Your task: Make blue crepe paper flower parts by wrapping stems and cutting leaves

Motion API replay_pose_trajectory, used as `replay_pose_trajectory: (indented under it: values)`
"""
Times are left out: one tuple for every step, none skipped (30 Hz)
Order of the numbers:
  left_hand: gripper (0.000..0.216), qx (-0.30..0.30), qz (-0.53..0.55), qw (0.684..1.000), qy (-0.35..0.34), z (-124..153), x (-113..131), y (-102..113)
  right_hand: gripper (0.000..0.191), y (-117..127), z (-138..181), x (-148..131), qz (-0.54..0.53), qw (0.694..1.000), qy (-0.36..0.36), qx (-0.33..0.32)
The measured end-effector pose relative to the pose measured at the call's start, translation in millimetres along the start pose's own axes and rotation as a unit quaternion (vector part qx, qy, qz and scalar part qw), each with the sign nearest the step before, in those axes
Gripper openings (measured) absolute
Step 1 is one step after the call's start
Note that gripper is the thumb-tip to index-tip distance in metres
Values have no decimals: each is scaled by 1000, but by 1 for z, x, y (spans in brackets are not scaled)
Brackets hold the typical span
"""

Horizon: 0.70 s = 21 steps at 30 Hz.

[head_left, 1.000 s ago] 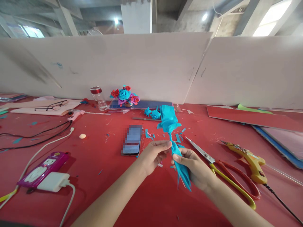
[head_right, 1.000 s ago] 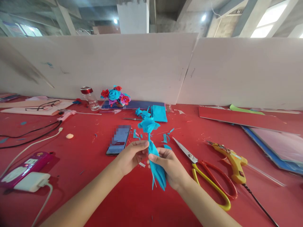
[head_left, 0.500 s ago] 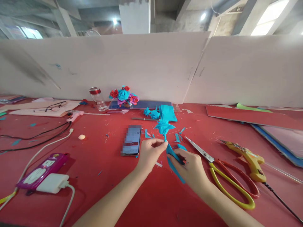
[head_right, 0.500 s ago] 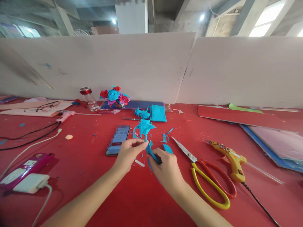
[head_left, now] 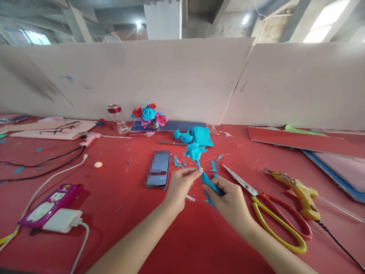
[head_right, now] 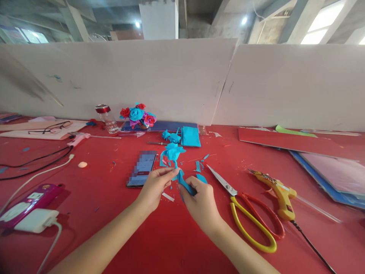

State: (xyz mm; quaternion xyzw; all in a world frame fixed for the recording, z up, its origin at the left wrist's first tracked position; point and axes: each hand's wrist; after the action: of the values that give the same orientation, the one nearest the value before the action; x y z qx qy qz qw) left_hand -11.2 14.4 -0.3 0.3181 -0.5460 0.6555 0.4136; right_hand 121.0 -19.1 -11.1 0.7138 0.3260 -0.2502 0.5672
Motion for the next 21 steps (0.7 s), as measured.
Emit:
replay_pose_trajectory:
  values:
    - [23,-14,15,1000,6,-1,0,1,27,3,-2,-3,-48,998,-26,-20]
    - [23,-29,31,999,12,-2,0,2,28,6,-3,-5,-100,993,-55,-40]
    - [22,-45,49,998,17,-3,0,3,29,8,-5,-7,-159,982,-86,-63]
    - [22,-61,69,995,23,-4,0,3,31,10,-6,-8,-218,965,-115,-84]
    - [21,-77,91,992,29,-4,0,3,32,11,-8,-10,-275,945,-141,-105]
    - [20,-92,112,989,36,-4,1,3,34,12,-9,-11,-322,925,-163,-122]
    - [19,-104,130,985,44,-4,1,3,35,13,-10,-11,-360,906,-178,-137]
    - [18,-112,143,982,53,-3,2,3,36,13,-10,-12,-386,890,-188,-150]
    - [18,-115,153,980,60,-3,3,3,36,13,-11,-12,-405,879,-195,-162]
    - [18,-116,158,978,65,-2,3,3,36,13,-11,-13,-416,870,-201,-172]
    - [18,-116,159,978,68,-2,4,2,36,13,-10,-13,-420,866,-202,-181]
    - [17,-115,158,978,67,-1,4,2,36,12,-10,-14,-417,867,-199,-187]
    - [17,-113,153,980,63,-1,4,2,35,12,-9,-14,-404,875,-189,-187]
    - [17,-108,143,982,57,-1,4,2,34,11,-8,-13,-375,893,-171,-179]
    - [17,-98,129,985,52,-1,4,2,33,11,-6,-13,-329,919,-146,-161]
    - [18,-83,109,990,45,-1,3,1,32,10,-5,-12,-266,947,-114,-136]
    - [17,-65,87,993,36,-1,3,1,31,8,-4,-10,-194,972,-79,-106]
    - [17,-44,65,997,23,-1,3,0,30,7,-2,-8,-121,989,-41,-73]
    - [17,-24,45,999,8,-1,2,0,29,5,-1,-5,-57,997,-5,-45]
    - [17,-8,30,999,-7,0,2,-1,28,3,0,-3,-6,999,28,-22]
    - [17,4,20,1000,-22,0,2,-1,27,1,1,-1,31,998,55,-5]
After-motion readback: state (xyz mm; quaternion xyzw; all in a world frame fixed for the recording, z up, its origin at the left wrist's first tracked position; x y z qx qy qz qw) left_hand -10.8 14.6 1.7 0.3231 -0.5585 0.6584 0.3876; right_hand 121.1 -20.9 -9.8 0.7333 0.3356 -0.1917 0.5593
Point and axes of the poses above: each hand's wrist, its own z-axis away from the middle knuckle, its own y-axis out of the back of the hand, x = y × z, and after that the axes turned 13 degrees about z, right-handed
